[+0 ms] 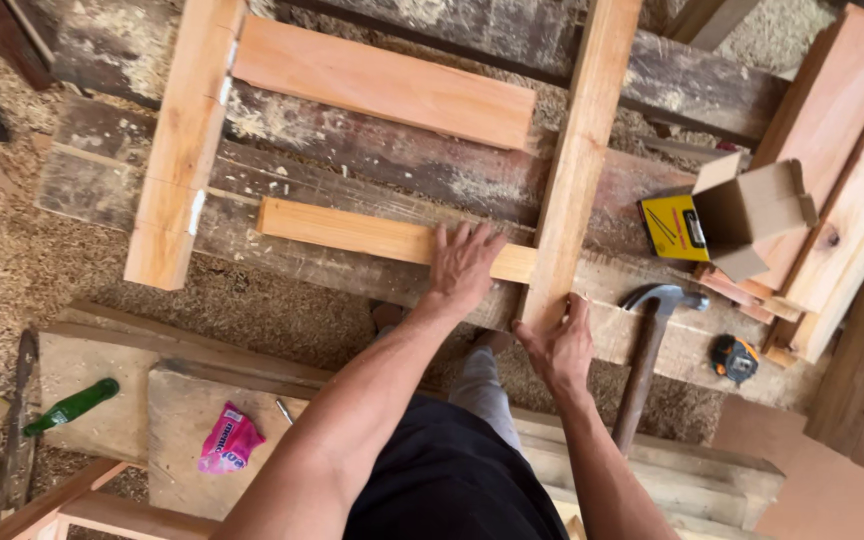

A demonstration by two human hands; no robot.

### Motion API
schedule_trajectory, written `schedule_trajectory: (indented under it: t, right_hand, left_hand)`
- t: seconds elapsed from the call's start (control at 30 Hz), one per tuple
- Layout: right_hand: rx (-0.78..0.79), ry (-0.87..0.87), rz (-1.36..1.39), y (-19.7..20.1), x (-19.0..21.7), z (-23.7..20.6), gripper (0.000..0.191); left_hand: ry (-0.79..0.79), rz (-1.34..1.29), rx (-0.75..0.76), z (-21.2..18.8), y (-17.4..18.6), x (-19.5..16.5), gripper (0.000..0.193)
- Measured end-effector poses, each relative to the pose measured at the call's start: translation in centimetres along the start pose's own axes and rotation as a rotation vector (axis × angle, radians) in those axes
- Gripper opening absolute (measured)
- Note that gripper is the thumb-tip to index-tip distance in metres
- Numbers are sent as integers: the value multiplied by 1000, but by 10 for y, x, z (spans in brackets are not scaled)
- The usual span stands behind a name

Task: The person applies glue to wooden slats and joins them into a frame using a hammer and nails. They repeatedly align the pieces, tap them together, and secure the joints.

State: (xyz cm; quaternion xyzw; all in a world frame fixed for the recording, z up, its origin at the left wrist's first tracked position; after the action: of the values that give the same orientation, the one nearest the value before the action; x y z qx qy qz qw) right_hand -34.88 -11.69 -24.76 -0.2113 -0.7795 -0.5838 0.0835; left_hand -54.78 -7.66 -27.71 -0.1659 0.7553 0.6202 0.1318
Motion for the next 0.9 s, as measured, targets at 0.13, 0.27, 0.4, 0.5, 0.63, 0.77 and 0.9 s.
schedule_trajectory:
  t: [0.13, 0.27, 0.4, 0.5, 0.63, 0.77, 0.9]
  right_hand:
    - [-15, 21, 60, -1, 4, 0, 95]
    - [14, 2, 45, -2, 5, -1, 92]
    - [19, 15, 37, 4, 9, -2, 93]
    - [47, 39, 17, 8, 15, -2, 94]
    - [42, -22, 14, 9, 18, -2, 94]
    - [31, 13, 56, 7, 16, -5, 92]
    - [-74, -56, 208, 18, -21, -6, 72]
  left_hand:
    - [5, -14, 34, 0, -6, 3, 95]
    - [-33, 46, -74, 3, -6, 5, 85]
    - [-25, 47, -43, 2, -9, 5, 86]
    - [3, 11, 37, 1, -8, 5, 96]
    - [-2, 8, 25, 1, -4, 4, 102]
    - [-4, 42, 4, -1, -5, 4, 97]
    - [19, 12, 30, -3, -6, 7, 93]
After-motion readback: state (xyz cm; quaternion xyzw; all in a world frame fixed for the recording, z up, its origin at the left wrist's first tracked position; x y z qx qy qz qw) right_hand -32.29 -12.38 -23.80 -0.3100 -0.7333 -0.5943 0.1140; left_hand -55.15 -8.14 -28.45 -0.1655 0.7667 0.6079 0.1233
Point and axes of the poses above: each hand's wrist, its own z-axis towards the middle knuckle, its own y-axis out of the back of the hand, x = y × z, the point moved 7 cm from there along z, towards the middle knuckle, and after that the axes turned 10 degrees about -x, right-handed, at the moved point
